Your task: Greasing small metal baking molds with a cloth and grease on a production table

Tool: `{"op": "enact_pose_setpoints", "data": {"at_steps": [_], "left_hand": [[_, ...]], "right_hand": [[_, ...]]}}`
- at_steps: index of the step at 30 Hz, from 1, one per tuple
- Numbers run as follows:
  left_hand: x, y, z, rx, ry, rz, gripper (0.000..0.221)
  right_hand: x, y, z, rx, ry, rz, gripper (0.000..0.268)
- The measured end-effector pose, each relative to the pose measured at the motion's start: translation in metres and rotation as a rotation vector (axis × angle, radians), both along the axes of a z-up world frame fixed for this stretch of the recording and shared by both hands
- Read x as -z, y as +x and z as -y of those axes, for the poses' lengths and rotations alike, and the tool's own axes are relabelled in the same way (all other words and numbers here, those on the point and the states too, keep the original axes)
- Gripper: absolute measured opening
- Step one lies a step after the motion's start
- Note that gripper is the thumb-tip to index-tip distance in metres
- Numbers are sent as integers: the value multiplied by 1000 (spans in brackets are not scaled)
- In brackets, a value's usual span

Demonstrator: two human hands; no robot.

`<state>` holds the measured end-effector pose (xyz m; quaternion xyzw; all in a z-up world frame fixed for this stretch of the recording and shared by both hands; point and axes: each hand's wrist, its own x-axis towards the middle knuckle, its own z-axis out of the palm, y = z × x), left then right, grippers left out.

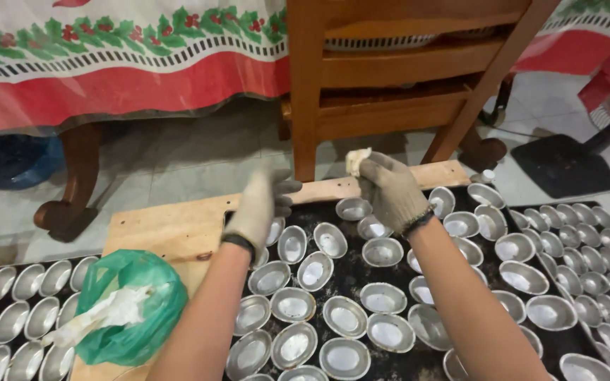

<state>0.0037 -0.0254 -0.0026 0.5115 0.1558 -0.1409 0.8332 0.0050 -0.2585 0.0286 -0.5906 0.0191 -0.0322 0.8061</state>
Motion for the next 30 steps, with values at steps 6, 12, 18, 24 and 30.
{"op": "enact_pose_setpoints", "data": {"at_steps": [6, 12, 18, 24, 30], "left_hand": [[-30, -51, 54, 356, 1559, 878, 31], [-23, -56, 65, 628, 1728, 878, 60], [-32, -57, 63, 731, 1797, 958, 69], [-42, -63, 59, 842, 1704, 894, 81], [-37, -58, 58, 933, 1859, 990, 87]], "right_hand": [[-2, -1, 33, 130, -1164, -165, 39], [-16, -4, 19, -303, -1818, -65, 36], [-1, -3, -8, -356, -2106, -113, 30], [-4, -7, -26, -351, -2090, -141, 33], [-17, -6, -33, -485, -2316, 3, 31]]}}
